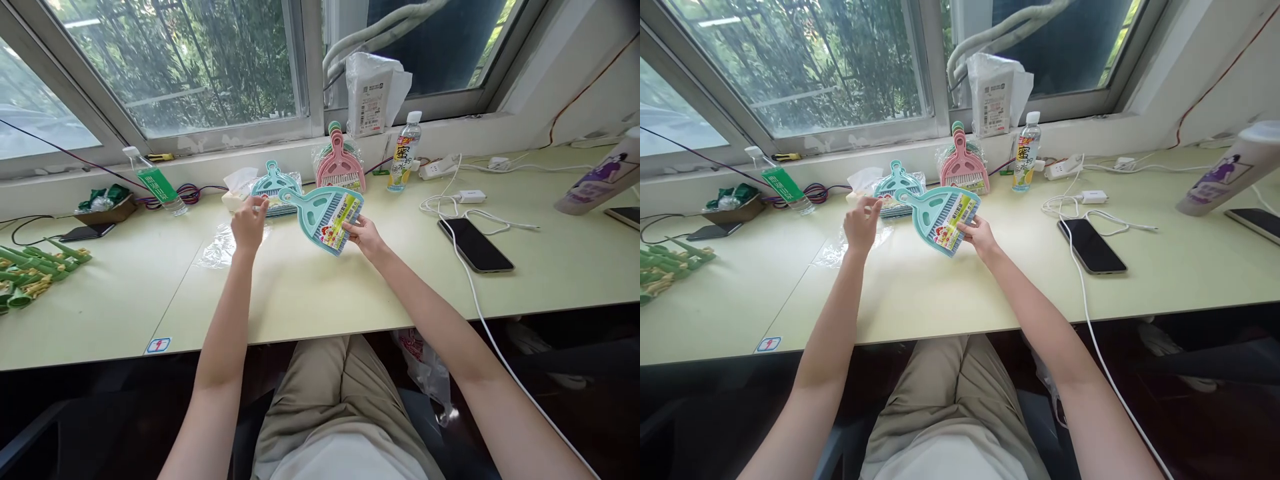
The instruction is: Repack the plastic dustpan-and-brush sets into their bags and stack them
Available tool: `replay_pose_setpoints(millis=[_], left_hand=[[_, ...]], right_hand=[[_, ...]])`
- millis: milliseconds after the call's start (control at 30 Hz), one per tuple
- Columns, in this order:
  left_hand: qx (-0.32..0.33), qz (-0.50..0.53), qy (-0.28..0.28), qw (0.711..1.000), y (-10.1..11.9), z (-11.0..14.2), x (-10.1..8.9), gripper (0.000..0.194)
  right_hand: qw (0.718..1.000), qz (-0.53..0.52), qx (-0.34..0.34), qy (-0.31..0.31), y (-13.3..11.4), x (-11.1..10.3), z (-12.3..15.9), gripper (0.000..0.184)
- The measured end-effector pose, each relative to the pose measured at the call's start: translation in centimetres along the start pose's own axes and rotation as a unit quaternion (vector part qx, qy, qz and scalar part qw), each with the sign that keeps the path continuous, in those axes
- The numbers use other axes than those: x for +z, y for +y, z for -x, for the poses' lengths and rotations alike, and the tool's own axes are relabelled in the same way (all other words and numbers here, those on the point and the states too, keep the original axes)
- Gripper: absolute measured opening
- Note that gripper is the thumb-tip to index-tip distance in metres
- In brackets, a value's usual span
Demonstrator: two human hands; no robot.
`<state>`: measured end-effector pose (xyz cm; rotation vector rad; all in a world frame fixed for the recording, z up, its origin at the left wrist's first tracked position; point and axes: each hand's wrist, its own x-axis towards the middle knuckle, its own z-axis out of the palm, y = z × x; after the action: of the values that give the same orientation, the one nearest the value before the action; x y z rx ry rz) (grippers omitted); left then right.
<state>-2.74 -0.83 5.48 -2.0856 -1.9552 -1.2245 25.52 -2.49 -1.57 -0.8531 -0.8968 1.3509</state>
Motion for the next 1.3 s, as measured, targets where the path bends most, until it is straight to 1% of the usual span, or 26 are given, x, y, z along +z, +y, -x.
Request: replay_pose_setpoints(millis=[33,67,133,200,267,333,367,500,600,667,700,733,800,867,933,1000,1100,1200,1300], left_hand=[[-0.022,-0.066,-0.001,0.998,-0.7,-0.2,-0.4,0.036],[-0.036,-0.123,-0.021,0.991,-1.5,-0.3,-0.6,0.031],[-0.051,-0.196,-0.081,0.976,-2.7,-0.3,-0.5,0.025],[-0.07,-0.247,-0.135,0.957,-3.7,-0.2,0.0,0.03],[-0.088,-0.29,-0.169,0.938,-4.3,0.1,0.5,0.043],[-0.096,-0.321,-0.181,0.925,-4.8,0.3,0.9,0.049],[-0.098,-0.329,-0.184,0.921,-5.0,0.3,1.1,0.048],[-0.108,-0.336,-0.221,0.909,-5.7,0.3,1.4,0.029],[-0.106,-0.332,-0.243,0.905,-5.7,0.1,1.4,0.029],[-0.106,-0.325,-0.234,0.91,-5.4,0.0,1.3,0.03],[-0.107,-0.32,-0.221,0.915,-5.2,0.0,1.2,0.031],[-0.108,-0.314,-0.199,0.922,-4.8,0.0,1.1,0.032],[-0.103,-0.301,-0.137,0.938,-3.9,0.0,0.9,0.036],[-0.081,-0.286,-0.079,0.952,-2.9,0.2,1.0,0.041],[-0.048,-0.273,-0.05,0.959,-2.1,0.6,1.4,0.042],[-0.014,-0.266,-0.049,0.963,-1.4,1.0,2.0,0.039],[0.026,-0.256,-0.07,0.964,-0.7,1.5,3.0,0.033],[0.04,-0.247,-0.094,0.964,-0.4,1.8,3.5,0.03],[0.038,-0.236,-0.105,0.965,-0.3,1.9,3.5,0.028]], right_hand=[[1.0,0.006,0.005,0.007,0.0,0.0,0.0,0.035],[1.0,0.009,0.012,0.015,0.0,0.0,0.0,0.034],[0.999,0.012,0.022,0.029,0.0,0.0,0.1,0.03],[0.999,0.012,0.027,0.035,0.0,0.0,0.1,0.027],[0.999,0.015,0.03,0.035,0.1,0.1,0.2,0.025],[0.999,0.024,0.031,0.032,0.1,0.1,0.3,0.024],[0.999,0.028,0.031,0.032,0.1,0.1,0.3,0.024],[0.998,0.041,0.035,0.025,0.2,0.2,0.4,0.026],[0.998,0.049,0.044,0.023,0.2,0.2,0.4,0.027],[0.997,0.052,0.049,0.024,0.2,0.2,0.5,0.027],[0.997,0.051,0.05,0.023,0.1,0.2,0.5,0.028],[0.997,0.05,0.05,0.022,0.1,0.3,0.5,0.028],[0.998,0.046,0.044,0.018,0.0,0.3,0.5,0.027],[0.998,0.04,0.034,0.018,-0.1,0.3,0.6,0.026],[0.999,0.036,0.022,0.017,-0.2,0.4,0.6,0.027],[0.999,0.032,0.011,0.007,-0.3,0.4,0.6,0.03],[1.0,0.02,-0.01,-0.014,-0.4,0.3,0.6,0.037],[0.999,0.015,-0.028,-0.031,-0.5,0.2,0.6,0.043],[0.999,0.031,-0.026,-0.031,-0.6,0.1,0.5,0.045]])
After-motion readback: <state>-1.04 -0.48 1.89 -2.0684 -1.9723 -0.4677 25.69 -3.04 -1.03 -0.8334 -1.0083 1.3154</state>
